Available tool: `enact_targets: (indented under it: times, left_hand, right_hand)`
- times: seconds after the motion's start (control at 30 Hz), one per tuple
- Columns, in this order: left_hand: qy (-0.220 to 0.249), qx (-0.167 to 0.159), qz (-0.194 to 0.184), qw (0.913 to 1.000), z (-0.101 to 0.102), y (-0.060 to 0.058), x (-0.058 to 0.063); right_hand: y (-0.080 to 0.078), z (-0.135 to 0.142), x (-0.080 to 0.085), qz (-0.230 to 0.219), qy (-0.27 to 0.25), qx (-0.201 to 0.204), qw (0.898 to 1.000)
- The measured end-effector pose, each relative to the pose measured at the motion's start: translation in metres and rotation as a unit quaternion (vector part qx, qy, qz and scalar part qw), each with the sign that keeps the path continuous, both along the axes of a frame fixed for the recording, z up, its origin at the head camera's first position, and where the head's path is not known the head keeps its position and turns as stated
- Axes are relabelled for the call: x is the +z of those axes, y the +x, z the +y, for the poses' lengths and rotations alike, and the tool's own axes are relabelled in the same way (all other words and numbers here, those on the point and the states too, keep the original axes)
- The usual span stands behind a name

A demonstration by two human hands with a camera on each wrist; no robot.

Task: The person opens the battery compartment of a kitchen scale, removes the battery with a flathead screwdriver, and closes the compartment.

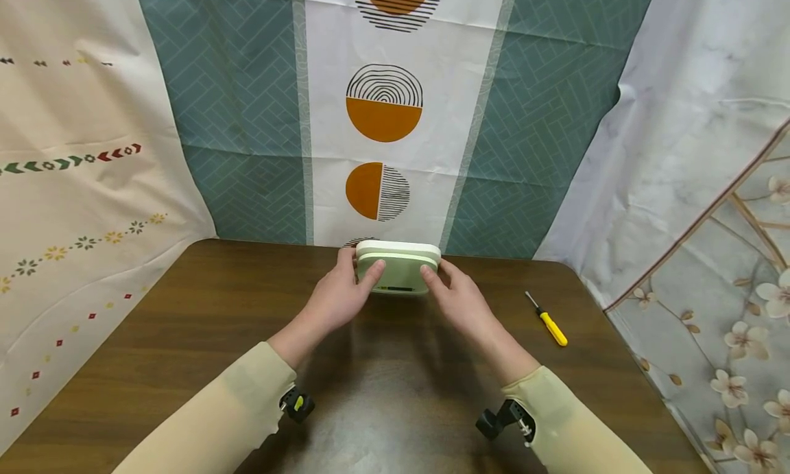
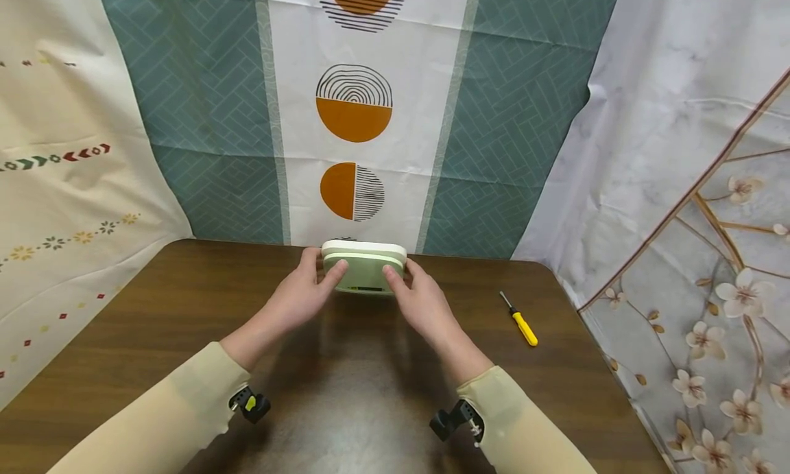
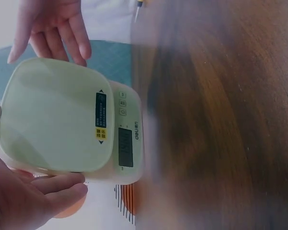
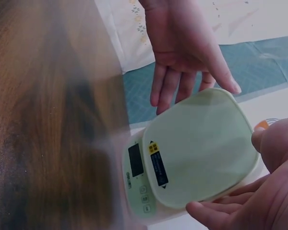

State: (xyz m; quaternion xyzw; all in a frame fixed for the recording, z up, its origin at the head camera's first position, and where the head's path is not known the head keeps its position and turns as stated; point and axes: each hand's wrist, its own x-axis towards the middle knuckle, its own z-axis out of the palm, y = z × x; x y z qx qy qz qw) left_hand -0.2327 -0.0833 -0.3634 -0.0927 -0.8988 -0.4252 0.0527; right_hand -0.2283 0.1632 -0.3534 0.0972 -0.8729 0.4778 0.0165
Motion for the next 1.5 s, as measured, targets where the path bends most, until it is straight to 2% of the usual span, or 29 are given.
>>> enact_targets:
  times: [0.33,0.7,0.9,1.17,1.5]
  left_hand:
    - [0.016,0.007,0.000,0.9998,-0.001,-0.002,-0.002]
    - [0.019,0.021,-0.005,0.9996,0.000,-0.002,-0.003]
    - [0.019,0.018,-0.010,0.9996,0.001,0.000,-0.005]
    - [0.030,-0.006,-0.022,0.9993,-0.002,0.001,-0.014]
    - [0.049,-0.063,-0.022,0.9966,-0.008,0.003,-0.027]
  right_hand:
    - [0.002,0.000,0.003,0.022,0.014,-0.019,0.999]
    - [0.003,-0.004,0.000,-0.010,-0.042,-0.050,0.998]
    - [0.001,-0.002,-0.005,-0.010,-0.034,-0.052,0.998]
    - [-0.001,0.001,-0.012,-0.014,-0.021,-0.047,0.999]
    - [0.001,0.003,-0.019,-0.038,-0.021,-0.020,0.999]
